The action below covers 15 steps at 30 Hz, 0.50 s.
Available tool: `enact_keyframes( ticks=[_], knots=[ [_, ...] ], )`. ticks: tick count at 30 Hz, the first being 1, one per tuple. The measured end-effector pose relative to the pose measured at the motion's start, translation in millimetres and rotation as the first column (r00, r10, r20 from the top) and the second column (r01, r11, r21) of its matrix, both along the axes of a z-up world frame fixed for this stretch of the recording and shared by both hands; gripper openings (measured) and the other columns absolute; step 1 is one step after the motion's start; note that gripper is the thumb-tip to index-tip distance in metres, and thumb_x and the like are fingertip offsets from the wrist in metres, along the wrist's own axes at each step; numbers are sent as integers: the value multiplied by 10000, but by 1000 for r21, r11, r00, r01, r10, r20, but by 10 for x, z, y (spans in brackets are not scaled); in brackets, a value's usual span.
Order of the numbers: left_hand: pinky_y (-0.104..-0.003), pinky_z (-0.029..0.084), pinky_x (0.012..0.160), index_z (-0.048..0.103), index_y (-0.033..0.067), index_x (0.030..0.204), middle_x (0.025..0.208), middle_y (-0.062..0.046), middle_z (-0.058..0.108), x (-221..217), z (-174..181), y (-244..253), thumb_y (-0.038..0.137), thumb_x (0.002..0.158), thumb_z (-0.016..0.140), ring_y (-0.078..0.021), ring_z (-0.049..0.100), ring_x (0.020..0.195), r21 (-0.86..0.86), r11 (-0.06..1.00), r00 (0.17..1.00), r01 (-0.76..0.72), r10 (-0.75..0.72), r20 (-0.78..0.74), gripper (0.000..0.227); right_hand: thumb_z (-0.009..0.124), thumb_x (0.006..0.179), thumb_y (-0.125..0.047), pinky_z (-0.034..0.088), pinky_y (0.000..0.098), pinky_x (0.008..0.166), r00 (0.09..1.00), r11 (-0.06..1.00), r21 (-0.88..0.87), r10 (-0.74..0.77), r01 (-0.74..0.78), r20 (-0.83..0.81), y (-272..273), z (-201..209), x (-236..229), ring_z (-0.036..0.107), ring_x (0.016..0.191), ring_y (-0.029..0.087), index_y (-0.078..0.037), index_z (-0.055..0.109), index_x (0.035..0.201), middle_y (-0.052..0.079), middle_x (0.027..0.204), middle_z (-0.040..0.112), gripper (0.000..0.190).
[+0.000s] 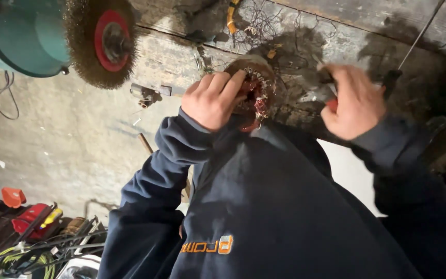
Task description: The person works at a bench-mounted wire brush wheel, pulling reddish copper windings out of a cylindrical electric motor armature by hand and with pliers, and drops the extracted copper into a red bucket. They rotate the armature to reach different sides and continue pulling out wire until the slots are mostly cleared.
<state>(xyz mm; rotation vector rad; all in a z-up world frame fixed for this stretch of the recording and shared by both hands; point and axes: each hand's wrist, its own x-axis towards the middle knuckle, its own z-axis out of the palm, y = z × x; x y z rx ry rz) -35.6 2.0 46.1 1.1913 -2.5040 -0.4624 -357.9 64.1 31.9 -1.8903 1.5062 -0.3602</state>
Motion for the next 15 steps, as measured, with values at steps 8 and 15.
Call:
enact_keyframes(
  ticks=[8, 15],
  knots=[
    [-360, 535, 637, 735, 86, 1122, 865, -57, 680, 53, -280, -195, 290, 995, 751, -236, 668, 739, 69, 996, 971, 56, -39, -236, 240, 653, 934, -103, 520, 426, 944, 735, 896, -282, 68, -342, -674, -405, 639, 469, 533, 1258, 310, -72, 608, 1377, 128, 1288, 594, 447],
    [-379, 557, 664, 757, 107, 1072, 903, -83, 739, 54, -309, -342, 355, 1015, 730, -279, 724, 774, 311, 950, 942, 35, 73, -328, 256, 602, 1100, -230, 470, 378, 955, 464, 819, -265, 2, -509, -886, -390, 670, 611, 492, 1313, 264, -102, 556, 1419, 120, 1395, 569, 347]
  ],
)
